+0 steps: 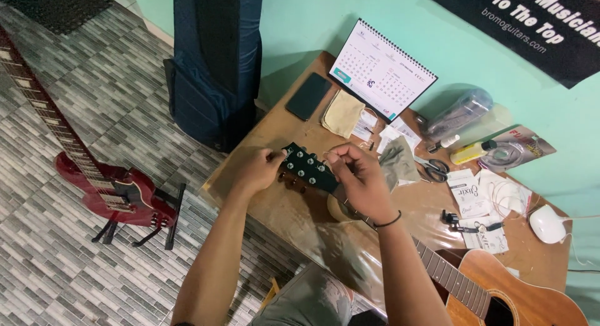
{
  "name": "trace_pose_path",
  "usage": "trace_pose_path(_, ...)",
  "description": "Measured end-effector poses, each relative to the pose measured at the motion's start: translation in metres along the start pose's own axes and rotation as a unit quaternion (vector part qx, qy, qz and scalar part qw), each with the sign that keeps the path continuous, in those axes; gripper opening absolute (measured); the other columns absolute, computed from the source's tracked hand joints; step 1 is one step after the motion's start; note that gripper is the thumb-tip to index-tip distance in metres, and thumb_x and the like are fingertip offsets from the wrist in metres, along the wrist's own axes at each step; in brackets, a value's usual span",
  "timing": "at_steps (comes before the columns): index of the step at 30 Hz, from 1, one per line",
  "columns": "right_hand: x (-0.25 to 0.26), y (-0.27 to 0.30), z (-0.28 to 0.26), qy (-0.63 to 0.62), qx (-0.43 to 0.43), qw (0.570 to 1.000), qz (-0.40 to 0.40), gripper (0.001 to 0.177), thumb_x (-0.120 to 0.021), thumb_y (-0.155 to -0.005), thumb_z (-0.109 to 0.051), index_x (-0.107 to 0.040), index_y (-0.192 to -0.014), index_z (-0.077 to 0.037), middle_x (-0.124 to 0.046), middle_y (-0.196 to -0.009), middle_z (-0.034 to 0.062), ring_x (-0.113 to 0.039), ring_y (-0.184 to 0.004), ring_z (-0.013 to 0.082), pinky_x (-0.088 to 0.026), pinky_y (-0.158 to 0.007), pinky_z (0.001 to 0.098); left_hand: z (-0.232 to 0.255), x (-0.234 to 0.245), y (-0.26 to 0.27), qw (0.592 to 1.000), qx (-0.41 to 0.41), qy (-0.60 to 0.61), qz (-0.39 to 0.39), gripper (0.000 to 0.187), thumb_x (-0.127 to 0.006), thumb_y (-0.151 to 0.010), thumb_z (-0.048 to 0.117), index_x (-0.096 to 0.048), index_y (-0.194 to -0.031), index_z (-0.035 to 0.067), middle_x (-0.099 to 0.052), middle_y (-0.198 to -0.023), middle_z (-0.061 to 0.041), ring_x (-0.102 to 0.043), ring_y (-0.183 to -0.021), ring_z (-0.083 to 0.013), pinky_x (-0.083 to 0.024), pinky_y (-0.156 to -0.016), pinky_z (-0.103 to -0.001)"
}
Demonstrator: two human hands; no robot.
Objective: The person removes an old guitar string from the bridge and headstock of an acoustic guitar. They then take a new string, wipe it with a cloth, and thread it through the tuning peg on the headstock, winding it around the post to secure it.
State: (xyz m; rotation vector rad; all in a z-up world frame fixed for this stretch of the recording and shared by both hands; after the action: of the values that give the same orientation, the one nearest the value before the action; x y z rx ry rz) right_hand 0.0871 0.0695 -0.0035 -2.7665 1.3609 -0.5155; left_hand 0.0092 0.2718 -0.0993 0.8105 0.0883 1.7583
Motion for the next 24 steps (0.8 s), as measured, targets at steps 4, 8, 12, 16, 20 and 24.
trace_pose_path(4, 0.012, 0.010, 0.008, 0.030, -0.019, 0.999, -0.010, 0.013, -0.058, -0.103, -0.007, -0.069, -0.099, -0.003, -0.051, -0.062, 0.0050, -0.046, -0.062, 0.0126, -0.043, -0.061, 0.0276, -0.013, -0.005, 0.002, 0.997, -0.004, 0.077, -0.002, 0.056, -0.051, -0.102, 0.053, -0.074, -0.103, 0.001, -0.074, -0.101, -0.019, -0.069, -0.099, -0.0328, -0.053, -0.089, -0.046)
trace_pose_path(8, 0.022, 0.016, 0.003, -0.004, -0.055, 0.998, -0.022, 0.016, -0.050, -0.104, -0.009, -0.065, -0.102, -0.004, -0.045, -0.069, 0.0037, -0.043, -0.065, 0.0127, -0.042, -0.062, 0.0297, 0.000, -0.004, 0.001, 0.986, -0.060, 0.157, 0.000, 0.048, -0.053, -0.103, 0.048, -0.069, -0.097, 0.003, -0.068, -0.091, -0.017, -0.066, -0.094, -0.0321, -0.052, -0.085, -0.046)
trace_pose_path(12, 0.039, 0.027, -0.019, 0.046, -0.069, 0.996, -0.032, 0.035, -0.039, -0.110, -0.020, -0.069, -0.107, -0.003, -0.043, -0.068, 0.0038, -0.042, -0.063, 0.0137, -0.044, -0.066, 0.0272, 0.026, 0.001, 0.020, 0.949, -0.129, 0.285, 0.047, 0.038, -0.065, -0.099, 0.037, -0.068, -0.082, 0.003, -0.070, -0.088, -0.012, -0.060, -0.090, -0.0182, -0.050, -0.079, -0.039)
trace_pose_path(16, 0.039, 0.037, -0.069, 0.026, -0.052, 0.998, -0.017, 0.038, -0.039, -0.112, -0.019, -0.071, -0.104, -0.001, -0.039, -0.066, -0.0002, -0.038, -0.065, 0.0104, -0.041, -0.066, 0.0270, 0.054, 0.008, 0.038, 0.890, -0.241, 0.383, 0.053, 0.026, -0.067, -0.097, 0.023, -0.067, -0.081, 0.002, -0.073, -0.088, -0.012, -0.061, -0.088, -0.0129, -0.053, -0.075, -0.030)
trace_pose_path(20, 0.046, 0.039, -0.105, 0.117, 0.086, 0.989, -0.009, 0.021, -0.061, -0.100, -0.010, -0.080, -0.107, -0.004, -0.055, -0.057, 0.0073, -0.046, -0.058, 0.0105, -0.047, -0.060, 0.0270, 0.101, 0.021, 0.089, 0.818, -0.349, 0.458, 0.000, 0.025, -0.067, -0.095, 0.020, -0.057, -0.077, 0.005, -0.068, -0.097, -0.007, -0.060, -0.090, -0.0079, -0.049, -0.069, -0.020)
trace_pose_path(24, 0.041, 0.052, -0.128, 0.091, 0.137, 0.986, 0.022, 0.015, -0.082, -0.082, -0.003, -0.083, -0.097, -0.006, -0.060, -0.051, 0.0043, -0.052, -0.048, 0.0055, -0.049, -0.055, 0.0208, 0.102, 0.010, 0.096, 0.797, -0.308, 0.519, -0.018, 0.027, -0.069, -0.091, 0.017, -0.051, -0.073, 0.005, -0.069, -0.083, -0.011, -0.065, -0.069, -0.0084, -0.054, -0.051, -0.019)
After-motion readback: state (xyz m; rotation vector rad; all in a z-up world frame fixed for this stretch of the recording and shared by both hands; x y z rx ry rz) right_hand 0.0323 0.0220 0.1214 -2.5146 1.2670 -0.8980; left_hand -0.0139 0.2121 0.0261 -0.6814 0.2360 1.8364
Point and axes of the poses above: each hand's wrist, its own y-axis away from the middle knuckle, its own x-axis out of the back of the hand, z = x × y, the point moved 4 cm from there along -y, towards the middle knuckle
